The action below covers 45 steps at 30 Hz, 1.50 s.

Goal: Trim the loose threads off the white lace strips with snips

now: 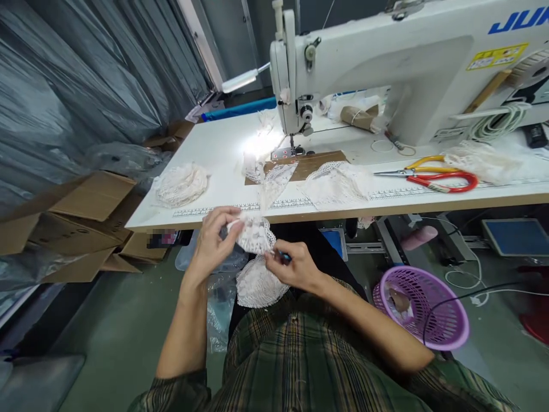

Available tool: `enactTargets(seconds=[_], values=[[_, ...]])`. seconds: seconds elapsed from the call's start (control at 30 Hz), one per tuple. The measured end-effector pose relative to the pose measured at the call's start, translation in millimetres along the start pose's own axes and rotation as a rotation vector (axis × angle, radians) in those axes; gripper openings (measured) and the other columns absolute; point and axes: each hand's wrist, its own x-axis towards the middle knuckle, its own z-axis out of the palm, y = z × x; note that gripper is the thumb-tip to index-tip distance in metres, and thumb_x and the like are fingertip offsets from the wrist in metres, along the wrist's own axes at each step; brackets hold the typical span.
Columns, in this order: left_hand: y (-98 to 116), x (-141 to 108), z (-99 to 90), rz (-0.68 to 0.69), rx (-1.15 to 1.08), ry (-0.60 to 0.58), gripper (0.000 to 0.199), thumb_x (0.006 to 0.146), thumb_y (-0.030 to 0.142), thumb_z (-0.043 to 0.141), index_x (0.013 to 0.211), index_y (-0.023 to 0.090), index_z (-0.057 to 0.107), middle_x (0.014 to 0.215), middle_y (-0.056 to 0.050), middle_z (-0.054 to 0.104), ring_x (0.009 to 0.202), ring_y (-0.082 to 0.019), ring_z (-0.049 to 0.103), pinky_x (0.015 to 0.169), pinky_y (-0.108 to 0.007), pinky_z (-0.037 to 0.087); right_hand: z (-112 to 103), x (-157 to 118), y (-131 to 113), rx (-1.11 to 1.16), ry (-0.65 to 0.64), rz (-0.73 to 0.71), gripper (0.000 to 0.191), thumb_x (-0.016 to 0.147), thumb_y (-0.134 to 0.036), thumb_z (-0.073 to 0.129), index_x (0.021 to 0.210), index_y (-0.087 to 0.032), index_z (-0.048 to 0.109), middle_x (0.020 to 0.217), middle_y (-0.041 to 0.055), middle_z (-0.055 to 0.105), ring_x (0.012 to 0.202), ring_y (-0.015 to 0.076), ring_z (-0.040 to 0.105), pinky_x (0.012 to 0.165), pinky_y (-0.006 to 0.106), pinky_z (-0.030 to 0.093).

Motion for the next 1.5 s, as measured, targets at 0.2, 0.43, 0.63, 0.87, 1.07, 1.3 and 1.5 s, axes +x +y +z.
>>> enactTargets(seconds=[0.2,0.43,0.63,0.87,1.07,1.3,1.5], values=[[22,-85,-11.0,-0.263,-0.719,-0.371,0.025,0.09,0.041,0.066,0.075,0.022,0.06,0.11,-0.015,0.073,0.105,-0.031,0.067,0.09,-0.043,0.049,-38,-51,-31,0.026,-0.286,-0.267,0.027,0.081,-0.014,0.055,0.063,-0.023,0.037,0.054,-0.0044,0.035,0.05,0.012,0.031,0.051,0.03,0.026],[-10,-83,58.6,-0.594,-1.239,-0.285,0.042,0.063,0.036,0.087,0.087,0.021,0.057,0.12,-0.016,0.073,0.11,-0.033,0.068,0.087,-0.04,0.053,-30,-57,-5,0.071,-0.127,0.09,0.008,0.083,-0.02,0.062,0.079,-0.021,0.055,0.088,0.0061,0.062,0.074,0.0157,0.057,0.064,0.028,0.046],[-20,-59,80.2,-0.599,-1.182,-0.536,0.063,0.068,0.061,0.077,0.11,0.014,0.073,0.09,-0.013,0.077,0.081,-0.027,0.073,0.075,-0.035,0.054,-28,-67,11,0.135,-0.145,0.191,0.019,0.078,-0.015,0.063,0.094,-0.022,0.057,0.076,-0.0005,0.065,0.064,0.0127,0.061,0.062,0.024,0.048],[-18,-63,88.0,-0.563,-0.932,-0.29,0.032,0.069,0.046,0.085,0.08,0.018,0.078,0.074,-0.004,0.073,0.063,-0.014,0.061,0.06,-0.025,0.046,-36,-63,18,-0.008,-0.183,0.175,0.019,0.078,-0.017,0.064,0.097,-0.021,0.061,0.074,-0.0015,0.063,0.063,0.0128,0.054,0.061,0.026,0.043],[-14,-61,76.2,-0.543,-0.863,-0.277,0.024,0.074,0.04,0.082,0.083,0.017,0.08,0.077,-0.005,0.075,0.066,-0.015,0.063,0.065,-0.026,0.048,-40,-32,22,-0.003,-0.21,0.236,0.025,0.095,-0.038,0.053,0.103,-0.019,0.066,0.086,0.0031,0.066,0.071,0.014,0.054,0.066,0.027,0.043],[-13,-59,71.1,-0.523,-0.852,-0.313,0.023,0.075,0.04,0.081,0.083,0.019,0.082,0.08,-0.008,0.078,0.082,-0.024,0.071,0.077,-0.032,0.053,-26,-2,28,-0.04,-0.341,0.299,0.054,0.1,-0.057,0.038,0.074,-0.016,0.063,0.058,-0.0027,0.048,0.055,0.0108,0.04,0.054,0.025,0.029],[-12,-58,66.5,-0.514,-0.802,-0.303,0.024,0.077,0.04,0.079,0.085,0.018,0.082,0.083,-0.008,0.078,0.074,-0.02,0.069,0.069,-0.029,0.051,-22,2,27,-0.145,-0.273,0.269,0.049,0.099,-0.054,0.043,0.075,-0.017,0.064,0.055,-0.0039,0.046,0.052,0.0102,0.036,0.056,0.027,0.026]])
